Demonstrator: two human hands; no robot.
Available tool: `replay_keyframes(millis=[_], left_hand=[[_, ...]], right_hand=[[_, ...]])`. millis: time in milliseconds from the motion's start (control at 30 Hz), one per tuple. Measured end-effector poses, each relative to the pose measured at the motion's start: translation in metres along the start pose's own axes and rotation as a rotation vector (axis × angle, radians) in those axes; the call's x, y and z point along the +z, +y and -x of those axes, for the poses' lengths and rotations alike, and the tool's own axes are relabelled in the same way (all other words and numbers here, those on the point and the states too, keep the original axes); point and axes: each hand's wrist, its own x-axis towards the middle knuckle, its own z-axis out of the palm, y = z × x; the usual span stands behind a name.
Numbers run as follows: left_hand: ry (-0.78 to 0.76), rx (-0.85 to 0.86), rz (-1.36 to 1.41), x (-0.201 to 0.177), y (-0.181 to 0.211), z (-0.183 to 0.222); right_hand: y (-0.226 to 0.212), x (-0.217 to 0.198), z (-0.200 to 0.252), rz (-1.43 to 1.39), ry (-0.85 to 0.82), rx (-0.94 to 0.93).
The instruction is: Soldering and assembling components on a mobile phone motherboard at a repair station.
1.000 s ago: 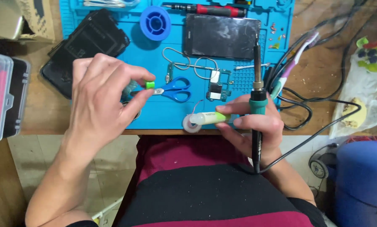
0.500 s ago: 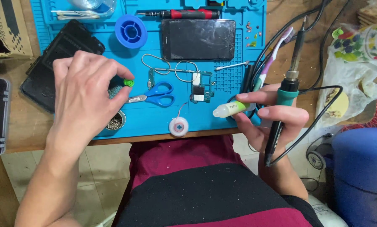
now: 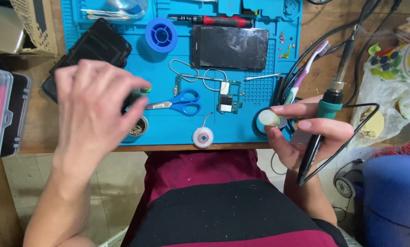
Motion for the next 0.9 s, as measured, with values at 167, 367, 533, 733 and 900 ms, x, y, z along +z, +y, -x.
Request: replay_keyframes(millis=[167, 367, 533, 733, 900], left_hand=[[-0.033, 0.129, -0.116, 0.005, 0.026, -0.004], [-0.026, 0.219, -0.205, 0.008, 0.039, -0.016], [-0.177, 0.187, 0.023, 0.017, 0.029, -0.016], [-0.361, 0.07, 0.298, 0.021, 0.023, -0.027], [-0.433, 0.086, 0.422, 0.015, 0.026, -0.04]], right_hand=[[0.006, 0.018, -0.003, -0.061, 0.046, -0.046], [-0.006, 0.018, -0.008, -0.087, 0.035, 0.08], [0.003, 0.025, -0.005, -0.174, 0.067, 0.04], [-0.001, 0.025, -0.005, -0.271, 0.041, 0.192], [-0.003, 0.024, -0.01, -0.312, 0.043, 0.192]])
